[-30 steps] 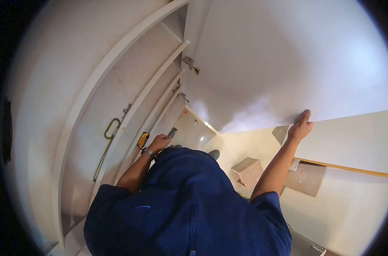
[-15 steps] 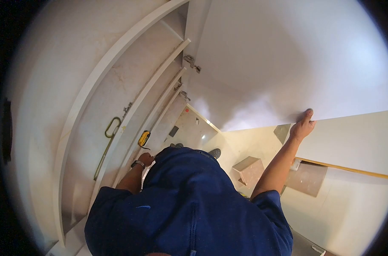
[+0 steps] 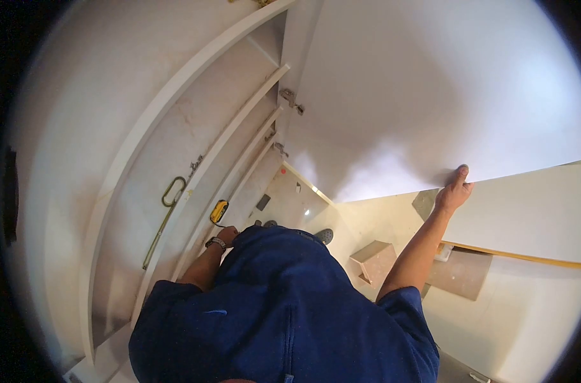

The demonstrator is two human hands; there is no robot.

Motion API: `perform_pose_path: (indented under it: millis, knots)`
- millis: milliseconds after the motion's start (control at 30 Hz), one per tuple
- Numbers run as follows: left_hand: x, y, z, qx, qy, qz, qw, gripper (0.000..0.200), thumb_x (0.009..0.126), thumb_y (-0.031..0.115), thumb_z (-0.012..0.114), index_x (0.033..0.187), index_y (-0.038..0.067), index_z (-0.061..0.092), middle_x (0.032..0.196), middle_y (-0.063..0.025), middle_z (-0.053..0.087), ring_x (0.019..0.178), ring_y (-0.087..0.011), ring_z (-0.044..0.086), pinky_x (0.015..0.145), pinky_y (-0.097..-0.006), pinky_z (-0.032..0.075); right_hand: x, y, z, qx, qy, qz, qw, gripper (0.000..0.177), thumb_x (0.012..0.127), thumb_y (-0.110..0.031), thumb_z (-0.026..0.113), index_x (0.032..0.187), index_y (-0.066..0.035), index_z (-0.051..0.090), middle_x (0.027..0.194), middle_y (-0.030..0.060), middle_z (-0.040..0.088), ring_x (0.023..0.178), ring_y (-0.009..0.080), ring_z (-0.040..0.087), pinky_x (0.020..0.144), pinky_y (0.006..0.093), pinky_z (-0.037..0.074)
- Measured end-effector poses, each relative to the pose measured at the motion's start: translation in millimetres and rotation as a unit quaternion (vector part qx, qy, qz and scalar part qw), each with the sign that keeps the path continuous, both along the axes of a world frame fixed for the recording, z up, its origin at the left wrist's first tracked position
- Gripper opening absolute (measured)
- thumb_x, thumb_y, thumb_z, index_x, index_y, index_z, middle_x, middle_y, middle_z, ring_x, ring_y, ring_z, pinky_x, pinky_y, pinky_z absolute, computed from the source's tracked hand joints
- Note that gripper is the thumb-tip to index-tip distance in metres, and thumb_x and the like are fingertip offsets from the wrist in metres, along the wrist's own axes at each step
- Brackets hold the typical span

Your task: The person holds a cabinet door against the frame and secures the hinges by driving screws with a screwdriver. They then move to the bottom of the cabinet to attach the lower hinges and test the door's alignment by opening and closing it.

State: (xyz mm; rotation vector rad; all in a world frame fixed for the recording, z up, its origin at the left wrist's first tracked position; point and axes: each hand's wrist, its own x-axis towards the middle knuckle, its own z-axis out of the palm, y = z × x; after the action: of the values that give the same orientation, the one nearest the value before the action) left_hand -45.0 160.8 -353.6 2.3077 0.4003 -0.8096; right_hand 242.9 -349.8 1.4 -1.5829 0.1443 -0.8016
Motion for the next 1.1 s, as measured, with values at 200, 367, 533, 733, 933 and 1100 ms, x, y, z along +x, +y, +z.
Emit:
perform_pose_path:
  millis: [200,367,533,733,933,1100]
  knots:
    - [-6,8,-12,0.031,0.013,-0.053,0.998,0.04,0.081,0.034,0.056,0.087,-0.005,0.064,0.09,-0.0251,0.065,0.09,-0.0369,0.063,0.081,-0.0436,0.05,1,-3,-2,-0.01,-0.03,0.022,0.999,0.041,0.09,-0.034,0.061,0.108,0.001,0.051,0.101,0.0069,0.056,0.092,0.0166,0.053,0.084,0.0312,0.045]
    - [-7,15,-13,0.033,0.06,-0.063,0.996,0.039,0.082,0.032,0.054,0.087,-0.006,0.064,0.091,-0.0266,0.064,0.089,-0.0373,0.063,0.08,-0.0434,0.05,6,-12,-9,0.006,-0.024,0.025,0.999,0.039,0.09,-0.034,0.06,0.105,0.0,0.051,0.099,0.0056,0.055,0.09,0.0158,0.052,0.082,0.0316,0.044]
    - [-9,17,-17,0.043,0.049,-0.062,0.996,0.039,0.083,0.032,0.053,0.087,-0.005,0.064,0.09,-0.0269,0.064,0.089,-0.0372,0.063,0.08,-0.0436,0.05,6,-5,-5,-0.006,-0.033,0.015,0.999,0.038,0.091,-0.034,0.059,0.105,0.0,0.051,0.098,0.0046,0.054,0.091,0.0152,0.051,0.082,0.0306,0.044]
    - [-1,13,-4,0.028,0.093,-0.039,0.995,0.043,0.084,0.033,0.052,0.094,-0.007,0.061,0.098,-0.0286,0.062,0.094,-0.0389,0.061,0.083,-0.0445,0.049,5,1,0,-0.004,-0.049,0.025,0.998,0.04,0.09,-0.035,0.06,0.107,0.0,0.051,0.099,0.0051,0.055,0.092,0.0152,0.052,0.083,0.0301,0.043]
    - [0,10,-11,0.039,0.069,-0.012,0.997,0.045,0.081,0.035,0.055,0.092,-0.009,0.06,0.101,-0.0304,0.06,0.097,-0.0404,0.06,0.084,-0.0435,0.049,4,-2,-2,0.01,-0.016,0.011,1.0,0.043,0.09,-0.036,0.06,0.11,0.001,0.051,0.103,0.007,0.056,0.096,0.0172,0.052,0.085,0.0315,0.044]
    - [9,1,-1,0.038,0.01,0.044,0.998,0.046,0.076,0.034,0.06,0.09,-0.009,0.058,0.094,-0.0296,0.062,0.094,-0.0392,0.061,0.081,-0.0414,0.049,2,-1,1,-0.026,-0.008,0.002,1.0,0.046,0.091,-0.037,0.058,0.113,0.003,0.05,0.107,0.0086,0.055,0.098,0.0186,0.052,0.087,0.0324,0.043]
